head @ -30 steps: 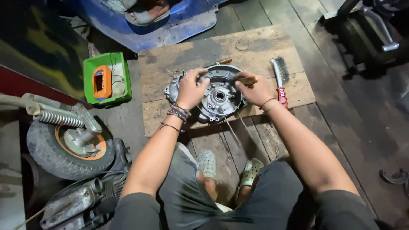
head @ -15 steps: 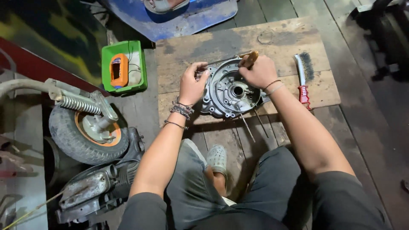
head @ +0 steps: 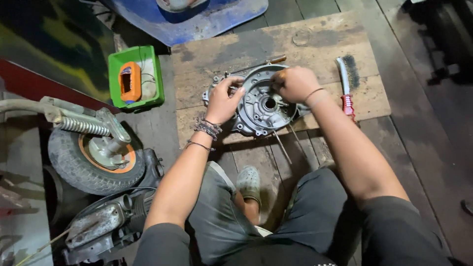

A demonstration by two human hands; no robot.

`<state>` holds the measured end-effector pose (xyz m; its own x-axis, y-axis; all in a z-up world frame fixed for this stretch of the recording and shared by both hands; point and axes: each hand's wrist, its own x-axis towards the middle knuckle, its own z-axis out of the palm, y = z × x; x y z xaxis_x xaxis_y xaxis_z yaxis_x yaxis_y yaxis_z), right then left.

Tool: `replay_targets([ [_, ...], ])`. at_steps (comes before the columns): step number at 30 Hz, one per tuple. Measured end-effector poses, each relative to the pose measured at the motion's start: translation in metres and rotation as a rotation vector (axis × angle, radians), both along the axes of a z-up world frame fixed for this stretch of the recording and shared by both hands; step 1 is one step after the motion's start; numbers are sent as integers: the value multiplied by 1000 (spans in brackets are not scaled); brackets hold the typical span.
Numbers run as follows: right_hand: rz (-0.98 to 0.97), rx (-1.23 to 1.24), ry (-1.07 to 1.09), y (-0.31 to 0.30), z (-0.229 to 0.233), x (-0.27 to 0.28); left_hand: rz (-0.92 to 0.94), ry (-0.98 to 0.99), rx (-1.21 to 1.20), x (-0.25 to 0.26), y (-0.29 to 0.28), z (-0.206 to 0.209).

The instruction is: The person scrubs the interior and exterior surfaces of a metal engine casing with a wire brush, then flips it over to continue cleaning the other side. The person uses a wire brush to remove debris from the casing's grooves and surfaces.

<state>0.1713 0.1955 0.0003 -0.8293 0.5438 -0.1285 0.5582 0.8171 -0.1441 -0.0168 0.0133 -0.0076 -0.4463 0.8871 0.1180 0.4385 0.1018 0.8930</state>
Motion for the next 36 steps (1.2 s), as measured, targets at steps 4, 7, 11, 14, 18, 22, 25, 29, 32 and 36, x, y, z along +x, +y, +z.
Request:
replay_targets([
  [4,82,-60,78,10,-51,5,-32,-12,-11,7,2,-7],
  [7,-82,-119,-1,22,-40,17,-57,-24,-18,10,-1,-4],
  [11,-158,-105,42,-2,-34,32,-62,-18,-23,8,-1,-6],
  [14,-168,-160,7,-5,-15,35,-60,9,5,8,5,-8],
  [18,-411,-83,204,37,-45,47,-45,5,43,13,4,8],
  [22,-454,-6,364,36,-43,37,-12,12,75,8,4,10],
  [25,-443,-90,381,35,-67,15,59,17,64,-4,1,-1],
  [29,-438,-83,423,14,-77,-34,133,-75,70,-18,-5,-5],
  [32,-231,-221,517,-27,-53,-54,170,-71,69,-20,-9,-6],
  [36,103,-473,472,-78,12,-44,177,-77,39,-16,-8,5],
])
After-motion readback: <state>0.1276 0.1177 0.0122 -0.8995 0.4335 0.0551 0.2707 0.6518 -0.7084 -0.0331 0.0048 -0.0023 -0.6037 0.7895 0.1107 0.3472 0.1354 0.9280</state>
